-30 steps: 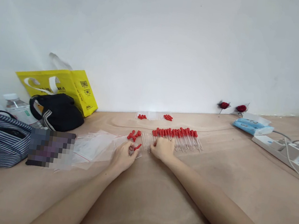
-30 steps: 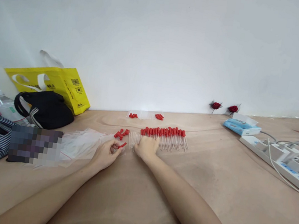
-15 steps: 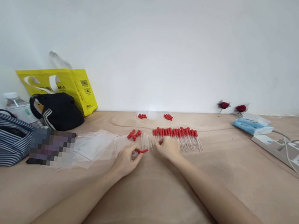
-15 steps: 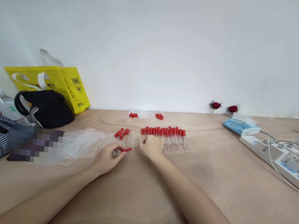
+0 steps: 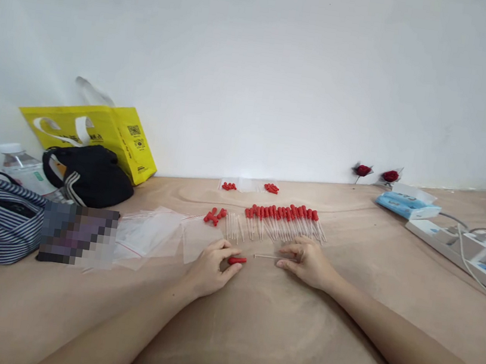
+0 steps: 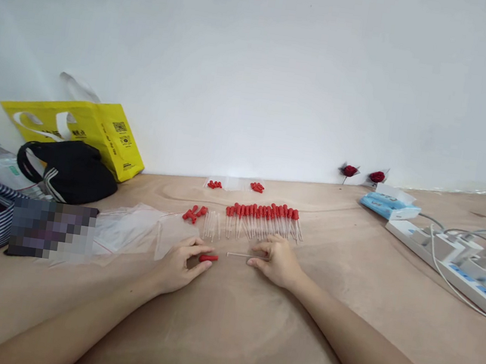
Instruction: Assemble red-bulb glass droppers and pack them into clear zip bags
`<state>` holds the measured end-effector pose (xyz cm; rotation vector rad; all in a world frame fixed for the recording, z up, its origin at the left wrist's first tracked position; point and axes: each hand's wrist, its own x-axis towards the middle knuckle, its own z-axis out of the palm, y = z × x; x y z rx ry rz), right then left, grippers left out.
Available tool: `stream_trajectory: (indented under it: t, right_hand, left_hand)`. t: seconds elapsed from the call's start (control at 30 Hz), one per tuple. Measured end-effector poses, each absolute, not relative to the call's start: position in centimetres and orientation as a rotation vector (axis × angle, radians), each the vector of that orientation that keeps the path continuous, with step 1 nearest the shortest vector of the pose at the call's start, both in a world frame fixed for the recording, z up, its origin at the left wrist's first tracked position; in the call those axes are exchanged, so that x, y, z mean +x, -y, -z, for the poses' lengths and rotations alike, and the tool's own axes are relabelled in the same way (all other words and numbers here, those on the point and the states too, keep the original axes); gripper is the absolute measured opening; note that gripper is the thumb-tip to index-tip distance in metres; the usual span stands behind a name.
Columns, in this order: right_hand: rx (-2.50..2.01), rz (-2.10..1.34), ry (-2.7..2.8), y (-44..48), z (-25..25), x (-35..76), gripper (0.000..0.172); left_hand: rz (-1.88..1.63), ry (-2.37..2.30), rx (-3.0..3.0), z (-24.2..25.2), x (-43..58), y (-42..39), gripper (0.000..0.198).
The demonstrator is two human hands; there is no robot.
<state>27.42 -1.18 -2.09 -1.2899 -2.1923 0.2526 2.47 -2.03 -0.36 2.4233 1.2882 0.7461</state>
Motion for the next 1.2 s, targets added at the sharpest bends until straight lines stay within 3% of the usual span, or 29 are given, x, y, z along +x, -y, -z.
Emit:
stream_trajectory:
  t: [0.43,0.73,1.2]
  right_hand:
    - [-1.222,-0.181,2.092,2.1,2.9,25.4,0.013]
    - [-1.234,-0.267,2.061,3.6,2.5,23.6,0.016]
    - [-1.060,-0.362,2.231,3.6,2.0,24.0,0.018]
  left_hand:
    - [-0.848,-1.316,2.425,0.9,2.8,2.1,0.010]
    - [-0.829,-1.259,2.352,0.8,3.1,2.3,0.021]
    - [-0.825,-1.225,2.132,1.3,2.9,2.4,0.022]
